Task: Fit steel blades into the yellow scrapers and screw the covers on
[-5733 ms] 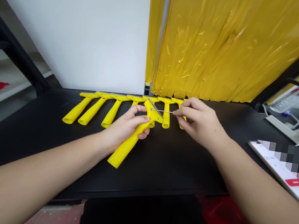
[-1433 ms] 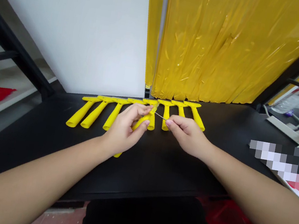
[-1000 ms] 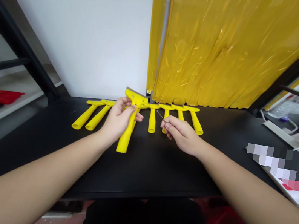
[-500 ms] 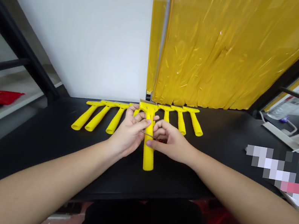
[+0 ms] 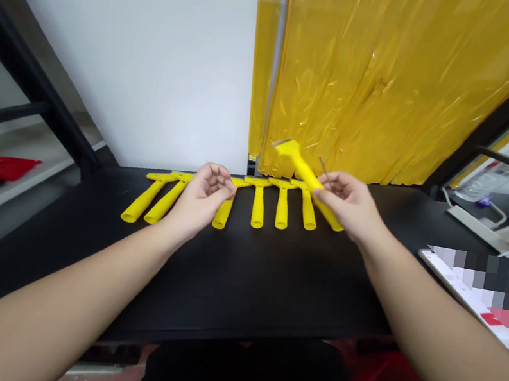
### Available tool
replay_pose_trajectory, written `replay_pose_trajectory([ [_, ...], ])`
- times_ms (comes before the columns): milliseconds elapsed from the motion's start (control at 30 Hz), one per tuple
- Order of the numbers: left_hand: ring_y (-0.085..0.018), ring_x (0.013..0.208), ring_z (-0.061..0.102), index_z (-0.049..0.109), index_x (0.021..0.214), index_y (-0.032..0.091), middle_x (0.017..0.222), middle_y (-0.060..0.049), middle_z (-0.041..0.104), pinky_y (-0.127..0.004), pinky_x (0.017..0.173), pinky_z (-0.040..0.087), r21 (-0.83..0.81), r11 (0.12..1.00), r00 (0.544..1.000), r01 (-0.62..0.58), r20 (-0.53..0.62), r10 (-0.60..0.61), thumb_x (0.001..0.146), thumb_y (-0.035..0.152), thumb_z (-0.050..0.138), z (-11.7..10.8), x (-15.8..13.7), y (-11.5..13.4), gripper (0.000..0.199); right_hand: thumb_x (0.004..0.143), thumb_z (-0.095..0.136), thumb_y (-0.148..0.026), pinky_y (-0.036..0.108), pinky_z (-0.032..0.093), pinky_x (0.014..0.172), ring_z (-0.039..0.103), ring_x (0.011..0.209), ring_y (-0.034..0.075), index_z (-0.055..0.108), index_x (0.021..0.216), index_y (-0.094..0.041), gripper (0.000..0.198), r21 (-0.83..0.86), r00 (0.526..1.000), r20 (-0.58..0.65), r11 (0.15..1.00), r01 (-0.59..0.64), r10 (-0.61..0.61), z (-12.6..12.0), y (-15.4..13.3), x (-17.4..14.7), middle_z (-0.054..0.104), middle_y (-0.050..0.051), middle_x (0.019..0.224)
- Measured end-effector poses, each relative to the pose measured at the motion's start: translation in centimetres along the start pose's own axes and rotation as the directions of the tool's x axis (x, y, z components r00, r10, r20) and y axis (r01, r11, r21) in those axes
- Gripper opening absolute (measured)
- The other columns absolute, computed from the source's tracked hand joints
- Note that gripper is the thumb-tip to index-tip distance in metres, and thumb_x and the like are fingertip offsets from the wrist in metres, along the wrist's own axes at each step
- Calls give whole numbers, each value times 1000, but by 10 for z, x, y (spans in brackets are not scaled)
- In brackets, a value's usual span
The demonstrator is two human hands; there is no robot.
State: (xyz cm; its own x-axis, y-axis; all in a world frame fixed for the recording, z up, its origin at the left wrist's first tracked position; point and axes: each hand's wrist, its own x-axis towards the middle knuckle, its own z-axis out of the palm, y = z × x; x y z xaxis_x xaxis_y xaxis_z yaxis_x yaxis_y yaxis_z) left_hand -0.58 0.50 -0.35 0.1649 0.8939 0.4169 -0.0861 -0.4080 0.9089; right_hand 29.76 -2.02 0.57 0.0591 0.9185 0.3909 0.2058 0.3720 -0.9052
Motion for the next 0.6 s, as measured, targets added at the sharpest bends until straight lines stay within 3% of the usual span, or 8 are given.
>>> replay_pose_trajectory([
  [100,-17,82,62,58,91,21,85,-1,63,-35,85,51,384,916,992,-121,21,122,82,23,71,-20,11,-5,16,74,80,-34,28,45,64,59,69,16,69,97,-17,31,-284,984,-151,950,-130,89,-45,23,23,67,3,81],
  [167,-23,93,63,61,92,22,94,-4,68,-41,92,49,639,737,975,-221,125,184,83,23,68,-33,17,-5,12,75,77,-32,28,40,59,56,65,16,71,92,-16,23,-498,957,-220,821,-279,191,-70,41,35,65,2,74],
  [233,-28,99,61,63,91,23,97,-7,69,-46,98,46,804,540,967,-250,183,175,85,26,64,-46,21,-4,7,79,74,-31,30,39,57,56,63,17,71,89,-17,17,-586,912,-307,702,-405,270,-88,56,42,66,3,71],
  [400,-39,121,54,69,107,24,119,-12,68,-56,107,41,956,280,994,-87,102,-40,86,36,61,-68,29,-8,24,81,70,-30,32,41,57,60,66,20,71,85,-17,14,-651,873,-364,581,-488,325,-99,81,49,69,7,76],
  [600,-49,135,45,69,124,28,139,-17,63,-69,105,39,989,142,975,35,-2,-222,87,48,61,-87,38,-17,43,80,71,-31,32,43,58,61,70,21,70,91,-18,18,-688,855,-374,510,-516,360,-105,87,50,70,10,84],
])
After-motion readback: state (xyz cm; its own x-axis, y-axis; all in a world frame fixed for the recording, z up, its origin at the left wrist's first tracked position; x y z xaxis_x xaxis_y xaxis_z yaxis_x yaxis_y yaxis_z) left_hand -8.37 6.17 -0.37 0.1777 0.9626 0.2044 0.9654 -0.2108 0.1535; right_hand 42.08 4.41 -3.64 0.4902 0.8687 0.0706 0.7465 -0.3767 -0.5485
